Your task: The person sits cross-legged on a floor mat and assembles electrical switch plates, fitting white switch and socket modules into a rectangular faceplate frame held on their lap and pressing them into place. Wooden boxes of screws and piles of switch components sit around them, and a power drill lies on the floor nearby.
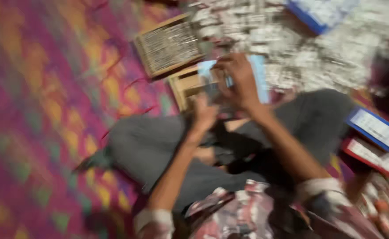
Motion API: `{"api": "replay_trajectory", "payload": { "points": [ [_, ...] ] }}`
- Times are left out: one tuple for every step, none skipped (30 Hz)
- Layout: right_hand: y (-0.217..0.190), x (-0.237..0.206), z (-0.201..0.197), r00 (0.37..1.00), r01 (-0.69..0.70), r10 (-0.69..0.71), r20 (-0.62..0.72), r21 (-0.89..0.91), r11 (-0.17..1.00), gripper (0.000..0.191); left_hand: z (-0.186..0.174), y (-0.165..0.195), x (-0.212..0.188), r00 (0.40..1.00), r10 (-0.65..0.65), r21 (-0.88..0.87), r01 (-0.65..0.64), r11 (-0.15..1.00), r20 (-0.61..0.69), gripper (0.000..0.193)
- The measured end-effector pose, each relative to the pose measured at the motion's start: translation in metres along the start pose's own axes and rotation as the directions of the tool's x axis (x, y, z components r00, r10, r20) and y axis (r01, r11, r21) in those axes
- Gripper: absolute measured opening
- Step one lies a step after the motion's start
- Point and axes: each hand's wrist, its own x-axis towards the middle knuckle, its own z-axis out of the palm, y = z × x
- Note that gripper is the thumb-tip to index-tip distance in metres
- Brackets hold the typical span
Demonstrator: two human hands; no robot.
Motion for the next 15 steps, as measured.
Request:
{"api": "replay_trajectory", "payload": {
  "points": [
    [0.000, 0.014, 0.016, 0.997, 0.034, -0.029, 0.075, -0.064, 0.997, 0.027, 0.006, 0.000, 0.001, 0.985, -0.175, 0.151, 0.174, 0.973, -0.009, 0.028],
    [0.000, 0.028, 0.032, 0.988, 0.072, -0.050, 0.146, -0.150, 0.986, 0.021, 0.005, 0.000, 0.001, 0.914, -0.331, -0.350, 0.398, 0.848, 0.235, 0.046],
    [0.002, 0.041, 0.050, 0.968, 0.090, -0.051, 0.244, -0.153, 0.984, 0.017, 0.006, 0.004, 0.001, 0.959, -0.234, -0.412, 0.280, 0.867, 0.159, 0.046],
    [0.004, 0.054, 0.065, 0.941, 0.102, -0.039, 0.336, -0.172, 0.980, 0.013, 0.005, 0.008, 0.001, 0.987, -0.127, -0.465, 0.156, 0.872, 0.094, 0.047],
    [0.008, 0.070, 0.083, 0.927, 0.181, -0.106, 0.360, -0.181, 0.967, 0.015, 0.004, 0.011, 0.002, 0.987, -0.132, -0.453, 0.157, 0.878, 0.088, 0.046],
    [0.011, 0.080, 0.101, 0.908, 0.256, -0.167, 0.385, -0.192, 0.948, 0.018, 0.005, 0.014, 0.003, 0.987, -0.135, -0.444, 0.160, 0.881, 0.088, 0.046],
    [0.013, 0.093, 0.119, 0.898, 0.296, -0.202, 0.391, -0.196, 0.935, 0.022, 0.002, 0.016, 0.003, 0.987, -0.135, -0.432, 0.160, 0.888, 0.089, 0.046],
    [0.016, 0.103, 0.136, 0.888, 0.340, -0.243, 0.391, -0.200, 0.919, 0.025, 0.002, 0.018, 0.005, 0.980, -0.162, -0.425, 0.196, 0.884, 0.115, 0.046],
    [0.009, 0.111, 0.153, 0.895, 0.335, -0.250, 0.370, -0.186, 0.924, 0.028, -0.004, 0.019, 0.005, 0.973, -0.185, -0.416, 0.227, 0.881, 0.140, 0.046],
    [0.007, 0.118, 0.166, 0.902, 0.330, -0.256, 0.348, -0.172, 0.928, 0.032, -0.006, 0.019, 0.007, 0.964, -0.206, -0.407, 0.257, 0.877, 0.165, 0.047],
    [0.007, 0.124, 0.173, 0.909, 0.323, -0.260, 0.326, -0.157, 0.933, 0.035, -0.006, 0.019, 0.010, 0.985, -0.129, -0.436, 0.165, 0.885, 0.111, 0.050],
    [0.005, 0.128, 0.178, 0.916, 0.312, -0.250, 0.312, -0.167, 0.935, 0.030, -0.006, 0.018, 0.012, 0.997, -0.052, -0.457, 0.072, 0.886, 0.056, 0.054],
    [0.002, 0.130, 0.183, 0.924, 0.300, -0.240, 0.298, -0.175, 0.938, 0.024, -0.007, 0.016, 0.013, 1.000, 0.024, -0.471, -0.021, 0.882, 0.000, 0.057],
    [0.001, 0.131, 0.187, 0.930, 0.290, -0.232, 0.285, -0.184, 0.939, 0.019, -0.006, 0.014, 0.013, 0.999, -0.030, -0.467, 0.043, 0.883, 0.035, 0.055],
    [0.000, 0.132, 0.189, 0.930, 0.259, -0.195, 0.311, -0.181, 0.949, 0.017, -0.005, 0.012, 0.013, 0.994, -0.083, -0.462, 0.106, 0.881, 0.069, 0.054]
  ]
}}
